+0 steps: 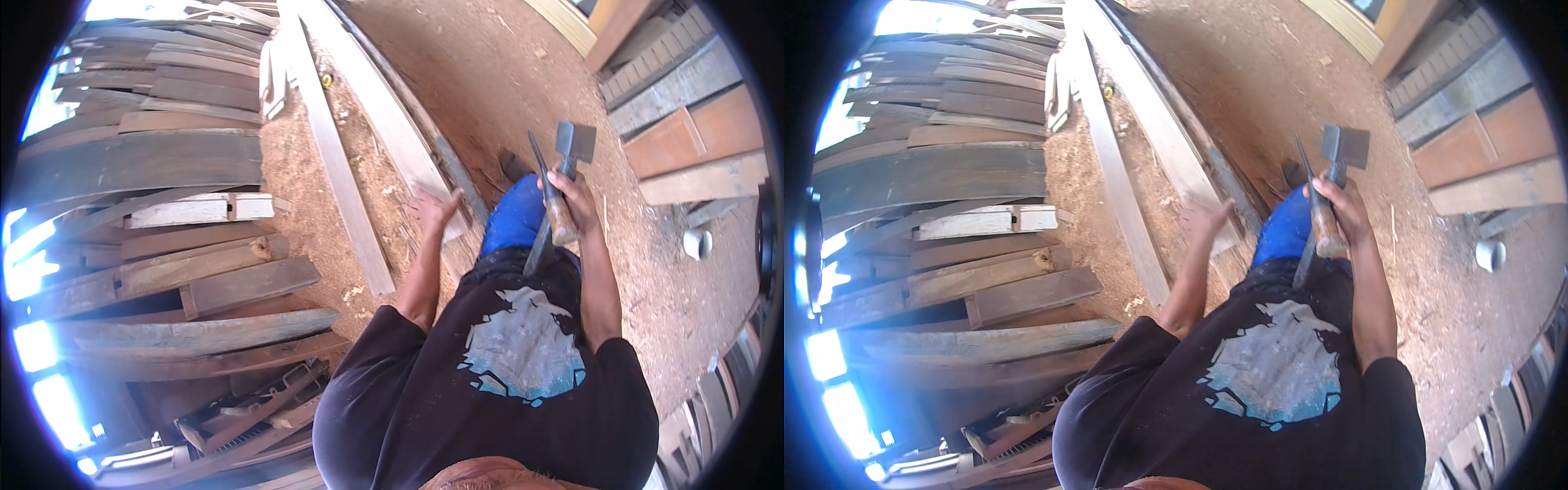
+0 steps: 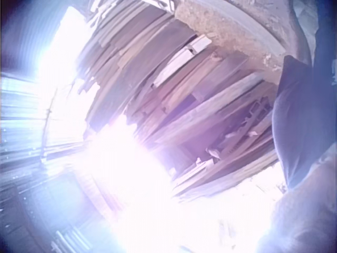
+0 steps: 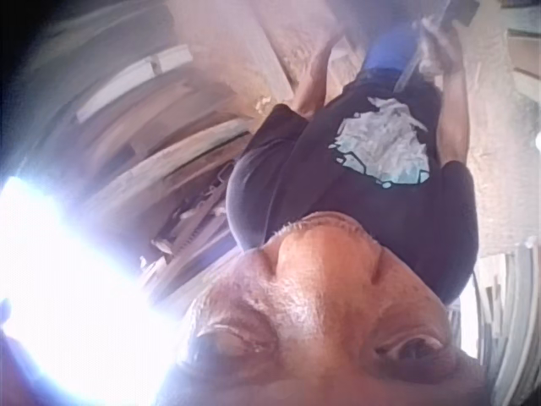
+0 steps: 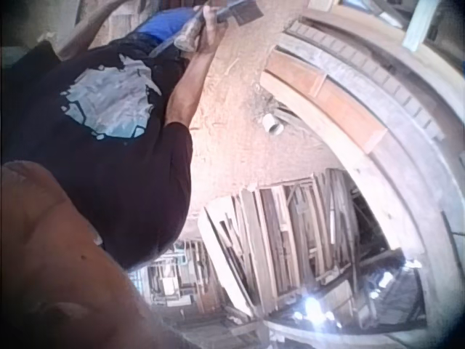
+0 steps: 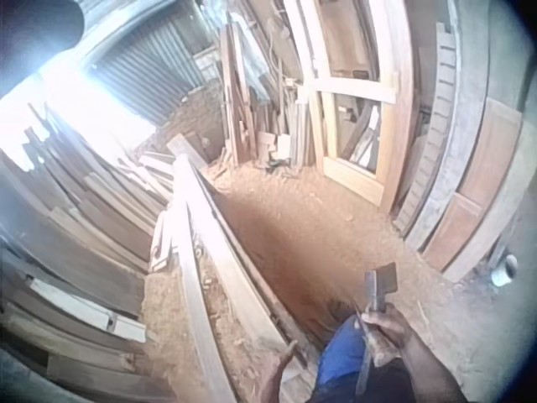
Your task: The person uses a chisel and mallet to carve a groove into a long piece of wood. They repeatedly strike the chisel to remove material and occasionally reposition the wood to continue the work.
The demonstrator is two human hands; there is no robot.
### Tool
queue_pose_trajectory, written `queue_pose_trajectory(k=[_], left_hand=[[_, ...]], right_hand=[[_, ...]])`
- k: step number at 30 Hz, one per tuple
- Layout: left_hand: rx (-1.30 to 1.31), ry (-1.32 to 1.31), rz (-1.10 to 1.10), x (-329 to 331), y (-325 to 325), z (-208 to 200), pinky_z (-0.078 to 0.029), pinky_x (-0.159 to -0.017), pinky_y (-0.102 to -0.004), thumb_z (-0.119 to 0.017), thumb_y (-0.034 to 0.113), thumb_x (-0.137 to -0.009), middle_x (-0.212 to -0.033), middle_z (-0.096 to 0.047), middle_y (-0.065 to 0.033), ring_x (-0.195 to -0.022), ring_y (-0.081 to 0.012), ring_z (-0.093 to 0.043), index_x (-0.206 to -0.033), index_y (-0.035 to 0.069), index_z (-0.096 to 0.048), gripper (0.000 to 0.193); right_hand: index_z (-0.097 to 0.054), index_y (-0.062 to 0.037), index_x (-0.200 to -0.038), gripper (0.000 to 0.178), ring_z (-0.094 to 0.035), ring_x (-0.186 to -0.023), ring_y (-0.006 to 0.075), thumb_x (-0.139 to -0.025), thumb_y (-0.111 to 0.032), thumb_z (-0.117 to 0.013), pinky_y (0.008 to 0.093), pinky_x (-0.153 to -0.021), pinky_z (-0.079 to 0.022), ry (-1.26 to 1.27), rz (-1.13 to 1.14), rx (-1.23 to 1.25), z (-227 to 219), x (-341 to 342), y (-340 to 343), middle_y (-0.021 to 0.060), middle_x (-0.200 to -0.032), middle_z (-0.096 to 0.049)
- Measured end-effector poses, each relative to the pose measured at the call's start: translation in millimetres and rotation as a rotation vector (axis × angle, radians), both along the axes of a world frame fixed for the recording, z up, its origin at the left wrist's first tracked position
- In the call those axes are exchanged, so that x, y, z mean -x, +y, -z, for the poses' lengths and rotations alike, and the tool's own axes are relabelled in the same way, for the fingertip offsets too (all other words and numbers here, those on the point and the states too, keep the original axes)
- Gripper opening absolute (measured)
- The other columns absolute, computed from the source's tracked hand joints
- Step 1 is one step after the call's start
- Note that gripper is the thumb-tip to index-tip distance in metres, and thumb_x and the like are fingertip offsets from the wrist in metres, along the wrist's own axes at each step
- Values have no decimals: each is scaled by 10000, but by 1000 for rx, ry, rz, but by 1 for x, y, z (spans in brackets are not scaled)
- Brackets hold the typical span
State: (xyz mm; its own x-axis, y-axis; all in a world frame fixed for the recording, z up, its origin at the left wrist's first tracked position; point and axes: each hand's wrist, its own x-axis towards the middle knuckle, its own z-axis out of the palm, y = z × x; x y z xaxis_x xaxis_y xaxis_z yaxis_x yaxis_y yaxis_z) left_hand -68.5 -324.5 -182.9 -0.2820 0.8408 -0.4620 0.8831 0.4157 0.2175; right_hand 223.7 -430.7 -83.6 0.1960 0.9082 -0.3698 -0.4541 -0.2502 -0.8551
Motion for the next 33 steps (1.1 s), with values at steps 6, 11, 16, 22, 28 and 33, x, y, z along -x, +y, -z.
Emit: queue_pose_trajectory(k=[6, 11, 16, 22, 28, 33], left_hand=[[-29, -146, 44, 15, 7, -4, -233, -1166, -596, -838, 416, -647, -1445, -308, -388, -1385, -517, -287, -1595, 108, 13, 1310], [-20, -415, 283, 23, 27, 30, -337, -1168, -409, -811, 445, -748, -1484, -382, -357, -1397, -430, -397, -1534, -75, -161, 1144], [57, -758, 306, 22, 19, -33, -469, -1016, -408, -795, 326, -832, -1253, -609, -238, -1165, -333, -584, -1357, -54, -497, 713], [100, -865, 131, 71, 7, -6, -531, -821, -387, -758, 345, -867, -1055, -692, -177, -947, -275, -661, -1172, -41, -616, 512], [-43, -713, 228, 77, 8, 37, -530, -742, -364, -773, 440, -834, -1058, -681, -178, -951, -256, -651, -1124, -37, -637, 574], [-30, -889, -47, 61, 14, -6, -531, -725, -342, -743, 419, -869, -1075, -685, -159, -944, -244, -653, -1122, -37, -640, 532]], right_hand=[[-588, -79, -946, 291, -587, -701, 112, -877, -328, -722, 273, -631, -482, -9, 7, -72, -11, 5, -12, 64, -851, -674], [-569, -106, -965, 279, -608, -660, 107, -902, -341, -707, 280, -581, -509, 43, 35, -33, 1, -2, -20, 58, -849, -675], [-583, -81, -963, 255, -594, -681, 102, -897, -279, -731, 261, -592, -498, 15, 43, 15, -11, 3, -19, 73, -844, -674], [-609, -74, -936, 262, -583, -667, 96, -889, -295, -741, 257, -590, -489, 36, 17, 17, -11, 11, -10, 67, -841, -689], [-619, -81, -922, 240, -597, -684, 97, -895, -290, -734, 255, -590, -485, 33, -3, 45, -5, 26, 0, 60, -846, -697], [-629, -73, -943, 248, -598, -677, 100, -898, -296, -727, 266, -598, -497, -11, -13, 54, -1, 25, 1, 59, -845, -696]])
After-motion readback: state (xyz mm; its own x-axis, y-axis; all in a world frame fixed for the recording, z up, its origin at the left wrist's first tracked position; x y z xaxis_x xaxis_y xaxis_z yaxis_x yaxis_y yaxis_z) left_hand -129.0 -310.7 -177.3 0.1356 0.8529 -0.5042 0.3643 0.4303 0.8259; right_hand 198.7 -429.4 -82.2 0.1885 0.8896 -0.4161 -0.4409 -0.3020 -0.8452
